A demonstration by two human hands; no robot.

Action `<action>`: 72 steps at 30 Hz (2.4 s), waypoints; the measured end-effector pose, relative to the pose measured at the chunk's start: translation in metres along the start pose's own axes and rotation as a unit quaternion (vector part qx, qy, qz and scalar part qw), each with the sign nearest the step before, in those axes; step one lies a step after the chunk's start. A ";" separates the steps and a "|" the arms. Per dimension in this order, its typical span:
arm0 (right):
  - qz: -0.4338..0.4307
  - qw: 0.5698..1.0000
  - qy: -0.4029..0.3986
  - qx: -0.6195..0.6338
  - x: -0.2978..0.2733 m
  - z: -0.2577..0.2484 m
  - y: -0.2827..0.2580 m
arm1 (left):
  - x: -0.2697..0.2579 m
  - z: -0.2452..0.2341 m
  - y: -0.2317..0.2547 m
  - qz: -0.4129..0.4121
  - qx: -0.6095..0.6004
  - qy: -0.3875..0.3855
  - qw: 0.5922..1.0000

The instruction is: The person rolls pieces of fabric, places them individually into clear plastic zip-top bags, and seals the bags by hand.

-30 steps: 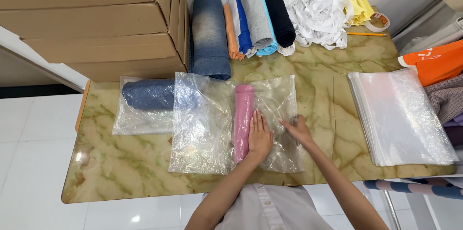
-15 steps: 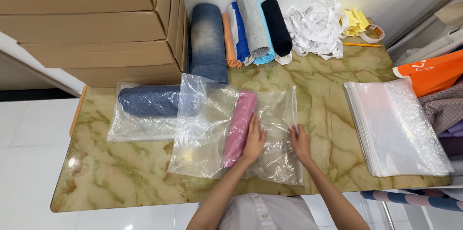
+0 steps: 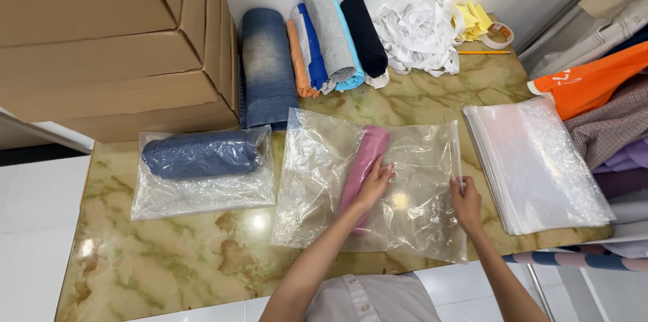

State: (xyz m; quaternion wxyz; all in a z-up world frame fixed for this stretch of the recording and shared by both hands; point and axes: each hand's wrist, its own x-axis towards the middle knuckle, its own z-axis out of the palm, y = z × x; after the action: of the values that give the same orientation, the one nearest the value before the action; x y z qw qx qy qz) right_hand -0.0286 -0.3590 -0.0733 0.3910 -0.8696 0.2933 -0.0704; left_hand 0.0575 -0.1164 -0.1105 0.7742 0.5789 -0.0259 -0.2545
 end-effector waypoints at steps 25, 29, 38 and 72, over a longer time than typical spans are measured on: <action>-0.007 0.965 0.076 -0.250 0.004 0.036 0.022 | 0.044 0.007 0.037 0.100 0.701 -0.005 0.706; 0.005 0.967 0.055 -0.249 0.001 0.035 0.014 | 0.036 0.008 0.057 0.032 0.795 0.039 0.604; -0.032 0.949 0.118 -0.290 -0.001 0.049 0.039 | 0.039 -0.013 0.035 0.014 0.797 0.051 0.601; -0.028 0.953 0.114 -0.277 0.003 0.054 0.044 | 0.028 -0.099 0.050 0.031 0.803 0.105 0.585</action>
State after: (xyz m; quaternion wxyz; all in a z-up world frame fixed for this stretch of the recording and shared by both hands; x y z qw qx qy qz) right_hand -0.0274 -0.3490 -0.1429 0.0960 -0.9378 0.3195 -0.0962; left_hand 0.1336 -0.0306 -0.1049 -0.0015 0.9868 -0.1561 -0.0429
